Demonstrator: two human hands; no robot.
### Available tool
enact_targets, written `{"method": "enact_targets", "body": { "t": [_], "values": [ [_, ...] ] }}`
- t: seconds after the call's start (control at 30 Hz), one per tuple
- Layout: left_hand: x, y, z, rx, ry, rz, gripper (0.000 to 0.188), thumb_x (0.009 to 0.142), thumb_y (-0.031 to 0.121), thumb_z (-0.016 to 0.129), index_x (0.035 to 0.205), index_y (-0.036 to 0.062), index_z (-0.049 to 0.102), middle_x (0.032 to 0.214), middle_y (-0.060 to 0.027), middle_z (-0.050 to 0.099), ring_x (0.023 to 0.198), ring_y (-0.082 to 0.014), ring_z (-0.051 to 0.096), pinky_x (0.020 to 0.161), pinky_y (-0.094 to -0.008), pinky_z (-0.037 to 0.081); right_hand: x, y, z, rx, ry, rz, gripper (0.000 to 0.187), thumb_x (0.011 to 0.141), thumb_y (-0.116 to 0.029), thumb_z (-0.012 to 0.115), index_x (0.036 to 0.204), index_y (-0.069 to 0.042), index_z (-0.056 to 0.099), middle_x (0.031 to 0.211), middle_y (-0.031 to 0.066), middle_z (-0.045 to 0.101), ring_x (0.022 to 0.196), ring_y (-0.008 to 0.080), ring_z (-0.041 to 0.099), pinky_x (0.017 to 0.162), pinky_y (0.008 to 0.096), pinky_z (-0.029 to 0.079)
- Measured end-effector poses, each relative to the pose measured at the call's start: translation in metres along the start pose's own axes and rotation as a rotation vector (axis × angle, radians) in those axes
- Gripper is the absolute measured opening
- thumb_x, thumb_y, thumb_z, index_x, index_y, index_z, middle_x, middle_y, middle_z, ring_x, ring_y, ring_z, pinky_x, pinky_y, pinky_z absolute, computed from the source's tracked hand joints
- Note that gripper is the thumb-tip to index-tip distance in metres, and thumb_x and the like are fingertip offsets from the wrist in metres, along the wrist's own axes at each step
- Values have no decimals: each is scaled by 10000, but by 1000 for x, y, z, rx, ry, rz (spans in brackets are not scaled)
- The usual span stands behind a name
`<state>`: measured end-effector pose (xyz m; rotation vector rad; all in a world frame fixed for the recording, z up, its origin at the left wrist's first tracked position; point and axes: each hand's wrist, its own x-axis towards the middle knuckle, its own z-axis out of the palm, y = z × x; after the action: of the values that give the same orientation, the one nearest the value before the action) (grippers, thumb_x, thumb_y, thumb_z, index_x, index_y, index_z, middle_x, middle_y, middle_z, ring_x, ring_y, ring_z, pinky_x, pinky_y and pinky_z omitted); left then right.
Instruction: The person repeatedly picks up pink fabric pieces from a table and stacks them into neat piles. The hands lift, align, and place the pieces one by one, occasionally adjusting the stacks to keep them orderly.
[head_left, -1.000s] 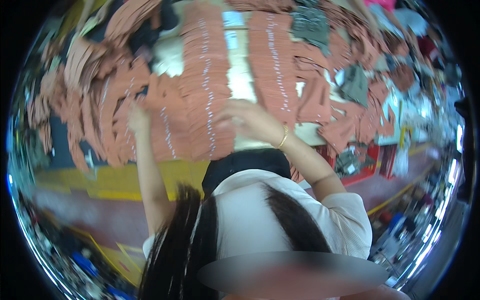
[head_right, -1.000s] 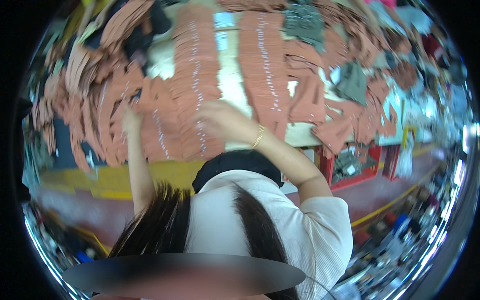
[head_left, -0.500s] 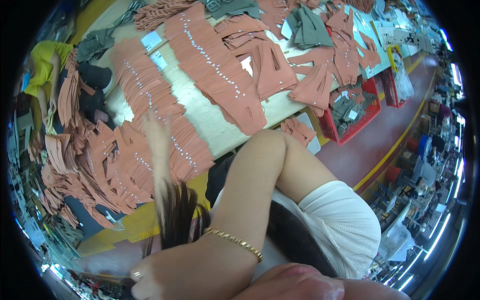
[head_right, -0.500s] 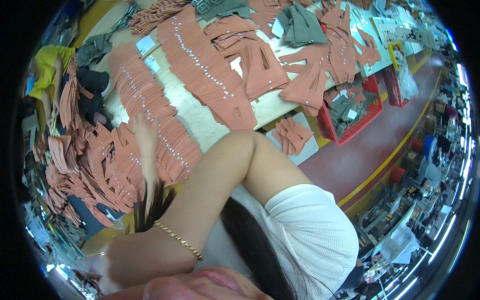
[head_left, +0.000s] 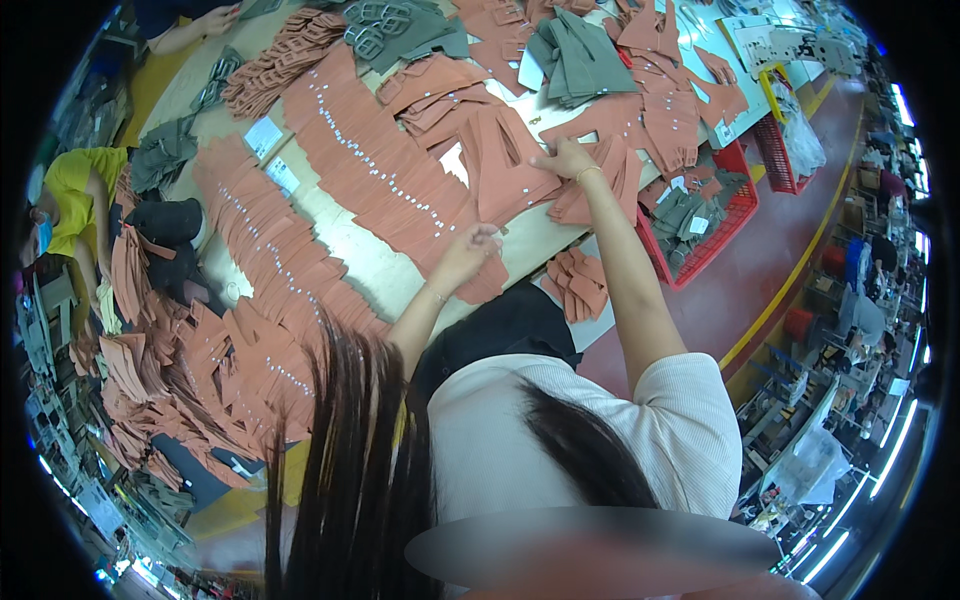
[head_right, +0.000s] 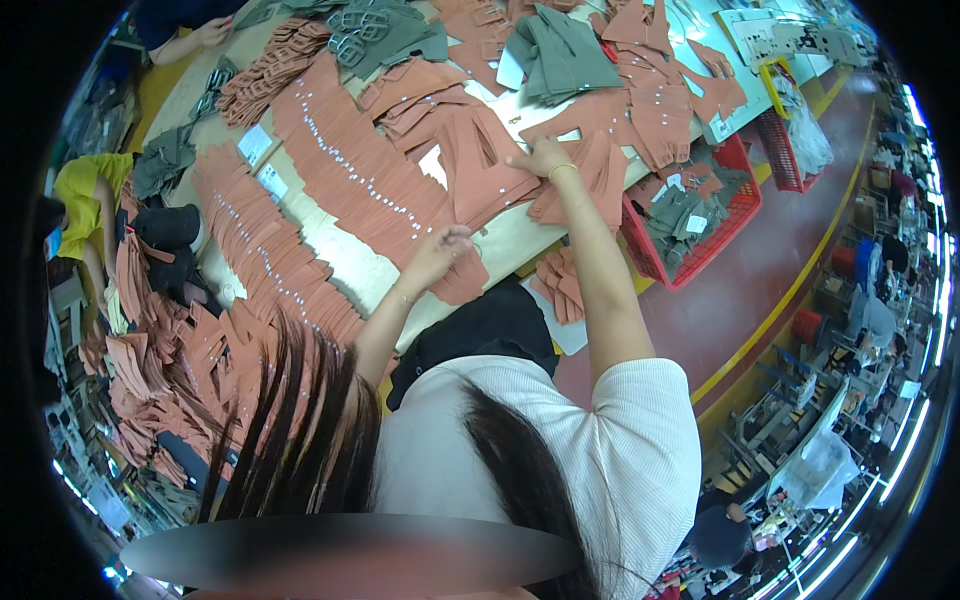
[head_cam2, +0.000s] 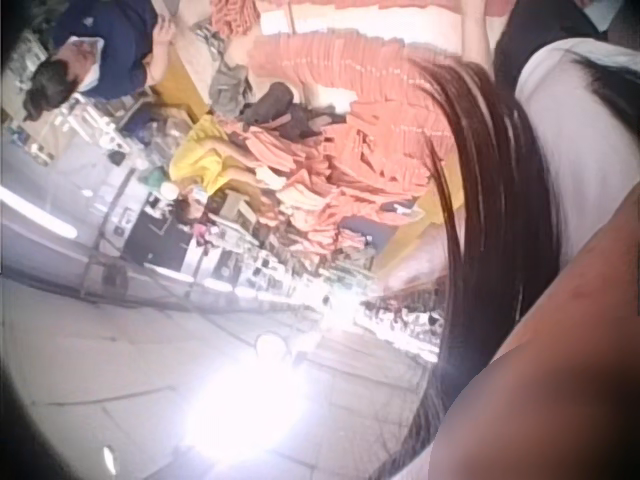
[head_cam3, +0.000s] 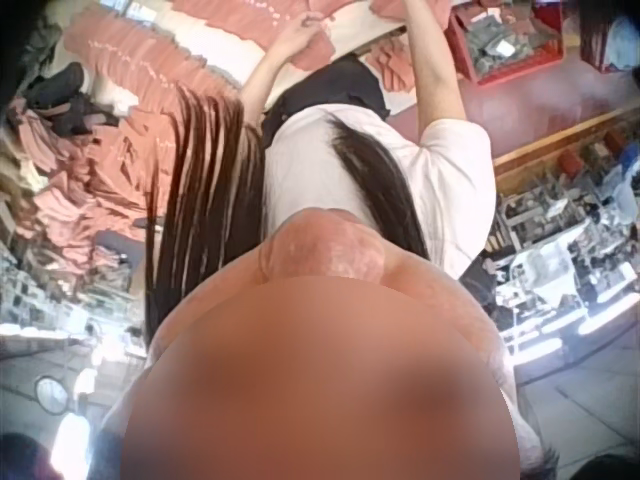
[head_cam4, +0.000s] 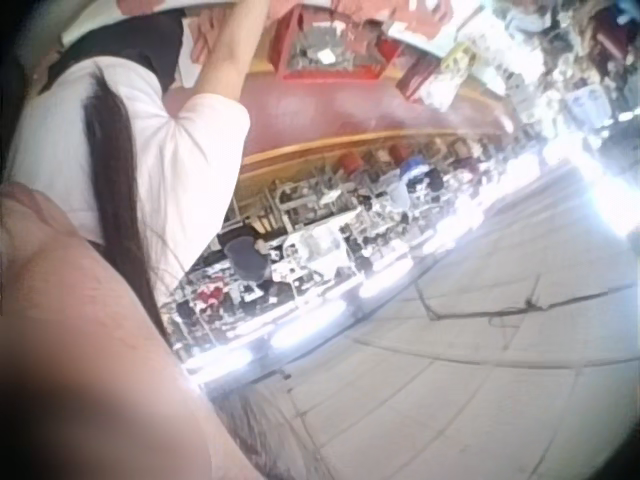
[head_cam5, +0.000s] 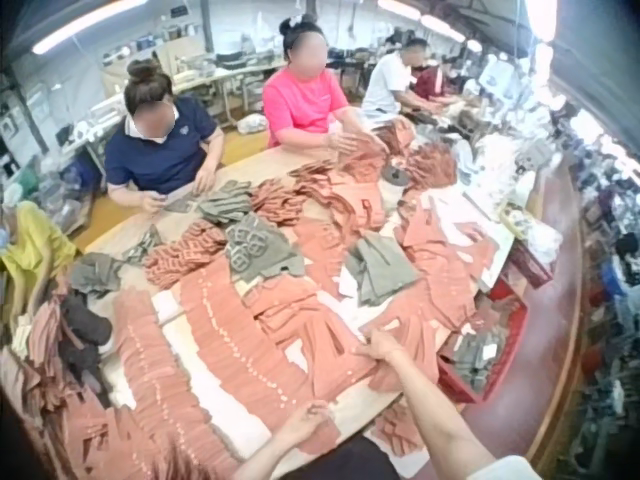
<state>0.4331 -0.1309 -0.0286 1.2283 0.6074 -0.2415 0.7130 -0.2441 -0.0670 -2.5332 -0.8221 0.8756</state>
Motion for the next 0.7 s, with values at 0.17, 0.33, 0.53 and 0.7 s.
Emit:
{"method": "enact_targets", "body": {
  "t": [0.17,0.33,0.53,0.7],
  "values": [
    [-29,-17,-18,-16,34,-160,340,897,229,590,1165,25,545,999,-32,608,866,-104,568,760,-243,443,14,1,7,88,-176,28,927,623,-572,771,1193,110,507,1044,233,628,938,262,637,768,369,520],
    [-56,-27,-41,-104,195,-286,311,904,232,576,1154,50,543,1000,-29,609,872,-108,577,751,-241,437,21,-16,-13,104,-512,234,926,601,-564,789,1190,98,520,1042,239,621,966,261,632,774,343,529],
    [-67,-28,-43,-162,273,-191,287,909,224,567,1135,49,540,991,-27,607,866,-115,580,745,-240,435,0,-28,-1,315,-369,150,799,671,-467,786,1203,67,522,1007,148,643,844,199,643,680,300,526],
    [-63,-24,-43,-235,322,-151,298,920,222,559,1148,34,519,986,-39,601,859,-124,584,754,-245,452,-17,-82,-36,405,-371,182,697,711,-396,772,1179,59,526,1017,123,648,833,178,654,682,285,538]
  ]
}}
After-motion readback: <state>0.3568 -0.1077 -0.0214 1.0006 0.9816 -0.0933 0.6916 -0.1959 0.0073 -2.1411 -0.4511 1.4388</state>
